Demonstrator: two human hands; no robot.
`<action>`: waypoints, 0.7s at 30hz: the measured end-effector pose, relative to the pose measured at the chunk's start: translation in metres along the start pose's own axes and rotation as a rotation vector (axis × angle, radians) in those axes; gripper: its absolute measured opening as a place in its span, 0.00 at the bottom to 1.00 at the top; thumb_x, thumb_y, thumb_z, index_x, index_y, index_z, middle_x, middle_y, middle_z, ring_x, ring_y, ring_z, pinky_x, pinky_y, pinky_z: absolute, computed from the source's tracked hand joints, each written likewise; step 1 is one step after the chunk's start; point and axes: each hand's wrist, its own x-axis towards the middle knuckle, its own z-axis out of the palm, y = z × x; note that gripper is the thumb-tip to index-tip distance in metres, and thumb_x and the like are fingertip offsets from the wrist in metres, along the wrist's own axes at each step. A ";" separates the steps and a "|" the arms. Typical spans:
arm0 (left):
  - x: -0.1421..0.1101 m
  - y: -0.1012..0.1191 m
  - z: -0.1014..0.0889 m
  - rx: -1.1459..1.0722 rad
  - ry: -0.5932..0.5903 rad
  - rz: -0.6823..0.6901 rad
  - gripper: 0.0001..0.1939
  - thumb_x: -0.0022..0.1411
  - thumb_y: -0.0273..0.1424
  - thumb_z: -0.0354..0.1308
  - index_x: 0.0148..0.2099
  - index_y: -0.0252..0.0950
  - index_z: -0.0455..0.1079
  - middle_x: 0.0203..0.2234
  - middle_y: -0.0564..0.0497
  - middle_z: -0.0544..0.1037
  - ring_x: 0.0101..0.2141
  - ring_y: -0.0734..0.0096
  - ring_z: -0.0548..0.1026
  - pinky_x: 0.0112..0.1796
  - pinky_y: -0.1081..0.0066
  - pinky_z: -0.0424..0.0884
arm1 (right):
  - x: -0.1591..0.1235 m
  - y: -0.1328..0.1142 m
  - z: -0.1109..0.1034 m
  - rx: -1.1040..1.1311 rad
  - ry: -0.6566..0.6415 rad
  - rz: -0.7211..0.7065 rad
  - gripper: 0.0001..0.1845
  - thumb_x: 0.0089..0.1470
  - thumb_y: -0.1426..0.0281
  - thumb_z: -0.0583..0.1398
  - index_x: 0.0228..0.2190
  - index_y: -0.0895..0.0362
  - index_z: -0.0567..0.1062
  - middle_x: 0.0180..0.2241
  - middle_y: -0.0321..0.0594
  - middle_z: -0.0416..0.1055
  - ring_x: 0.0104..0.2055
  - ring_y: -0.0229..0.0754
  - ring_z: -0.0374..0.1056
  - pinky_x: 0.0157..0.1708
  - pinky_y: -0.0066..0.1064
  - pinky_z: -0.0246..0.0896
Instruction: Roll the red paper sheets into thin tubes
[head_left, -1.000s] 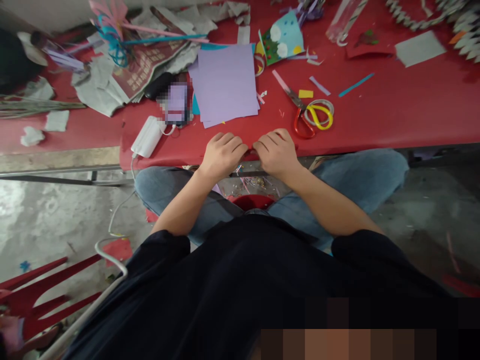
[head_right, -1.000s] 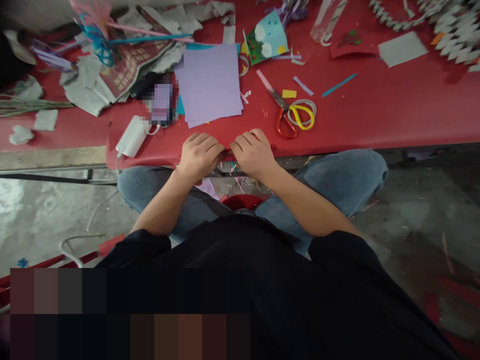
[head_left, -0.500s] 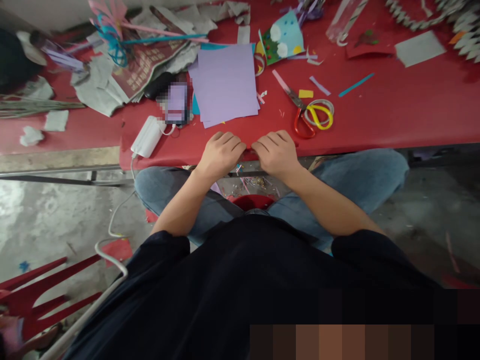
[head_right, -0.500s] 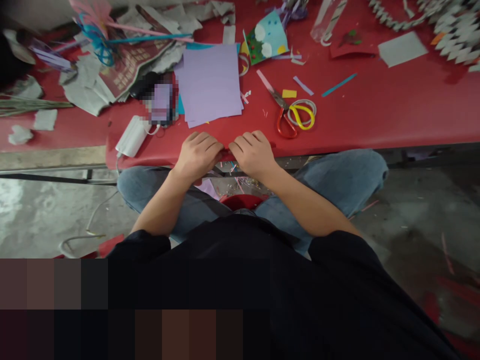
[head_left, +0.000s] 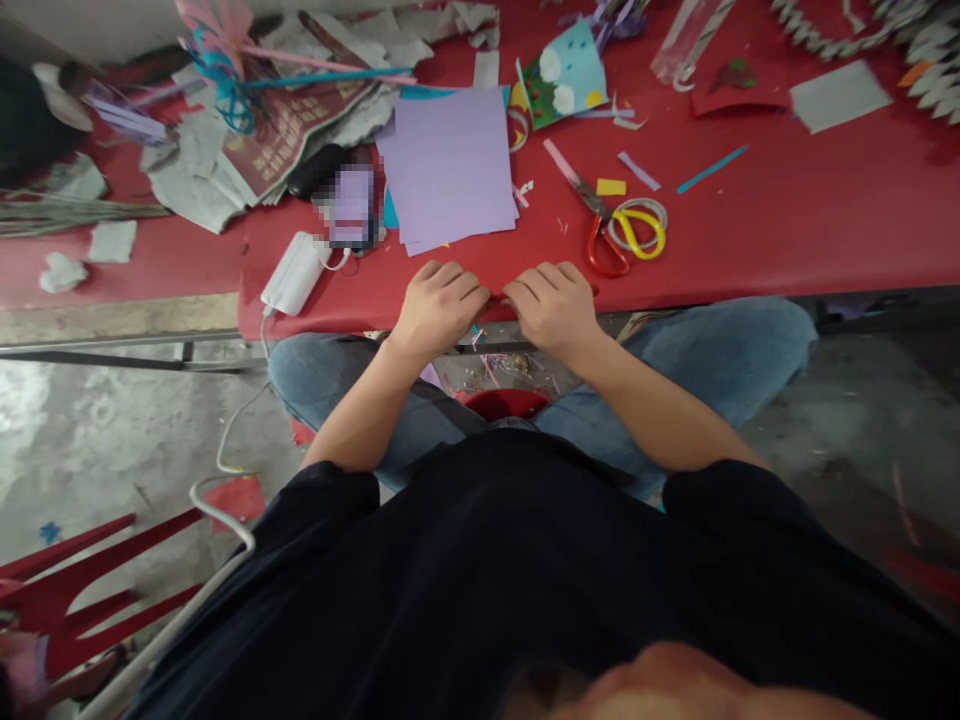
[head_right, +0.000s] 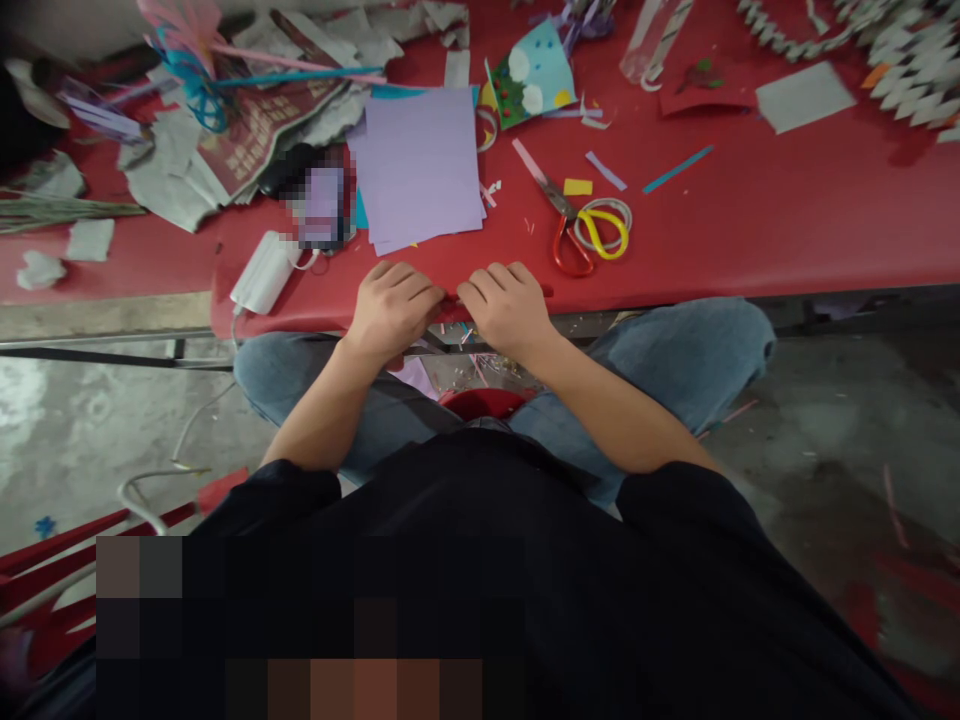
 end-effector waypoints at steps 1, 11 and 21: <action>0.000 0.000 0.001 -0.017 0.001 -0.014 0.17 0.80 0.33 0.50 0.44 0.41 0.80 0.33 0.45 0.80 0.38 0.57 0.74 0.40 0.53 0.67 | 0.000 0.000 0.000 0.008 -0.004 0.012 0.22 0.76 0.68 0.48 0.44 0.54 0.81 0.40 0.46 0.79 0.44 0.51 0.66 0.45 0.46 0.53; 0.000 -0.005 0.005 -0.010 -0.011 -0.009 0.18 0.80 0.34 0.49 0.41 0.40 0.79 0.31 0.46 0.80 0.37 0.59 0.74 0.41 0.54 0.67 | 0.000 0.001 0.001 -0.030 -0.005 0.011 0.19 0.76 0.67 0.50 0.46 0.57 0.81 0.42 0.47 0.80 0.44 0.51 0.67 0.43 0.44 0.53; 0.000 -0.003 0.004 0.048 0.084 -0.021 0.15 0.79 0.34 0.53 0.39 0.42 0.77 0.30 0.50 0.79 0.36 0.63 0.74 0.47 0.52 0.72 | 0.000 0.004 0.005 0.020 -0.021 0.061 0.22 0.77 0.63 0.49 0.45 0.57 0.81 0.41 0.49 0.80 0.44 0.51 0.68 0.42 0.44 0.54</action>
